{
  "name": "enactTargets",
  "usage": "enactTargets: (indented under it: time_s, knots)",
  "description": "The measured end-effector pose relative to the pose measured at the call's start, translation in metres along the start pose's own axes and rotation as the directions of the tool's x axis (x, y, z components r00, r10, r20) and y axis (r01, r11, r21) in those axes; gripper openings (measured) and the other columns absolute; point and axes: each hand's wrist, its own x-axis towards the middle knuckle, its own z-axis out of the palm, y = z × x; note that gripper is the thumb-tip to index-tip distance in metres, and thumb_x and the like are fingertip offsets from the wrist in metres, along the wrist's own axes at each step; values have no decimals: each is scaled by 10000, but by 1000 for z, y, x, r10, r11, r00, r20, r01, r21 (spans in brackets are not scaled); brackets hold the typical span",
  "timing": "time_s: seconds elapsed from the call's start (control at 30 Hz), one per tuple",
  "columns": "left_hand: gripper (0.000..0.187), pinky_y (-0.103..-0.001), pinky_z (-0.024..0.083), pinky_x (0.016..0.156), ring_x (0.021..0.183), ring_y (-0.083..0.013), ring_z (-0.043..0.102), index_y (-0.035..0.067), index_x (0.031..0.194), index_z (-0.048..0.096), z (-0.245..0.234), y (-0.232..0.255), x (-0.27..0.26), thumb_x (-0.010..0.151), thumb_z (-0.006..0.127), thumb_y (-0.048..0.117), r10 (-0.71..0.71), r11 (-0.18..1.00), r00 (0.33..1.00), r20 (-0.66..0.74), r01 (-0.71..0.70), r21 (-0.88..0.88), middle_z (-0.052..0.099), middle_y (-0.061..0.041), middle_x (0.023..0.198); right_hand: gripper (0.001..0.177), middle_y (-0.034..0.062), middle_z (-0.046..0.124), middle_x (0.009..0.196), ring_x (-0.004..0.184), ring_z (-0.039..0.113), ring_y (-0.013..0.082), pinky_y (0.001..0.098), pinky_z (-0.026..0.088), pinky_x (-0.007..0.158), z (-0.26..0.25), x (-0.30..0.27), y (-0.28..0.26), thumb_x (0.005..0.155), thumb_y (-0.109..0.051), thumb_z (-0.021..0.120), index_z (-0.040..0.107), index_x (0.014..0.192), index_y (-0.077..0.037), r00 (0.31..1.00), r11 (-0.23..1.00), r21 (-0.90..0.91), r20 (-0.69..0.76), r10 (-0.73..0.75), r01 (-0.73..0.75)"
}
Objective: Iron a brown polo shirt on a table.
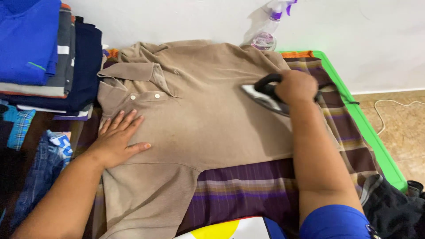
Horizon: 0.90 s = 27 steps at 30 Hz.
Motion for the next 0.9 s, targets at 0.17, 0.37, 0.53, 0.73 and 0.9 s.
enactTargets:
  time_s: [0.17, 0.37, 0.53, 0.73, 0.9]
  knots:
    - [1005, -470, 9, 1227, 1556, -248, -33, 284, 1651, 178, 0, 3, 0, 840, 512, 774, -35, 999, 996, 79, 37, -35, 36, 4, 1698, 321, 128, 766, 979, 927, 720, 371, 506, 567, 760, 3, -13, 14, 793, -245, 682, 777, 1100, -246, 995, 999, -17, -95, -37, 36]
    - [977, -474, 36, 1228, 1566, -260, -5, 256, 1605, 189, -3, 4, -2, 838, 538, 750, -33, 999, 998, 49, 35, -29, 62, -13, 1708, 174, 93, 739, 879, 851, 717, 352, 497, 561, 740, -26, -87, -103, 724, -246, 708, 749, 885, -196, 883, 882, 61, 11, -468, 467]
    - [962, -479, 25, 1233, 1564, -270, 8, 249, 1608, 198, 0, 0, -4, 851, 549, 728, -15, 999, 999, 40, 17, -49, 77, -30, 1707, 263, 76, 748, 891, 885, 718, 332, 485, 560, 773, -19, -109, -130, 679, -238, 708, 734, 933, -175, 739, 727, 137, -92, -667, 673]
    - [959, -476, 24, 1230, 1564, -274, 13, 247, 1607, 203, -1, 4, -4, 852, 545, 729, 7, 999, 999, 40, -5, -42, 79, -33, 1705, 262, 114, 754, 1042, 976, 728, 343, 483, 576, 815, -17, -43, -78, 820, -261, 673, 760, 1066, -227, 961, 966, -5, 100, -258, 260]
    - [954, -470, 10, 1236, 1565, -259, 2, 254, 1607, 192, -4, 2, -5, 856, 541, 729, -2, 999, 999, 48, 5, -54, 62, -27, 1706, 290, 135, 761, 1073, 1025, 717, 359, 499, 565, 830, -7, -11, -8, 852, -274, 676, 766, 1125, -231, 1000, 999, 21, -2, -24, 24]
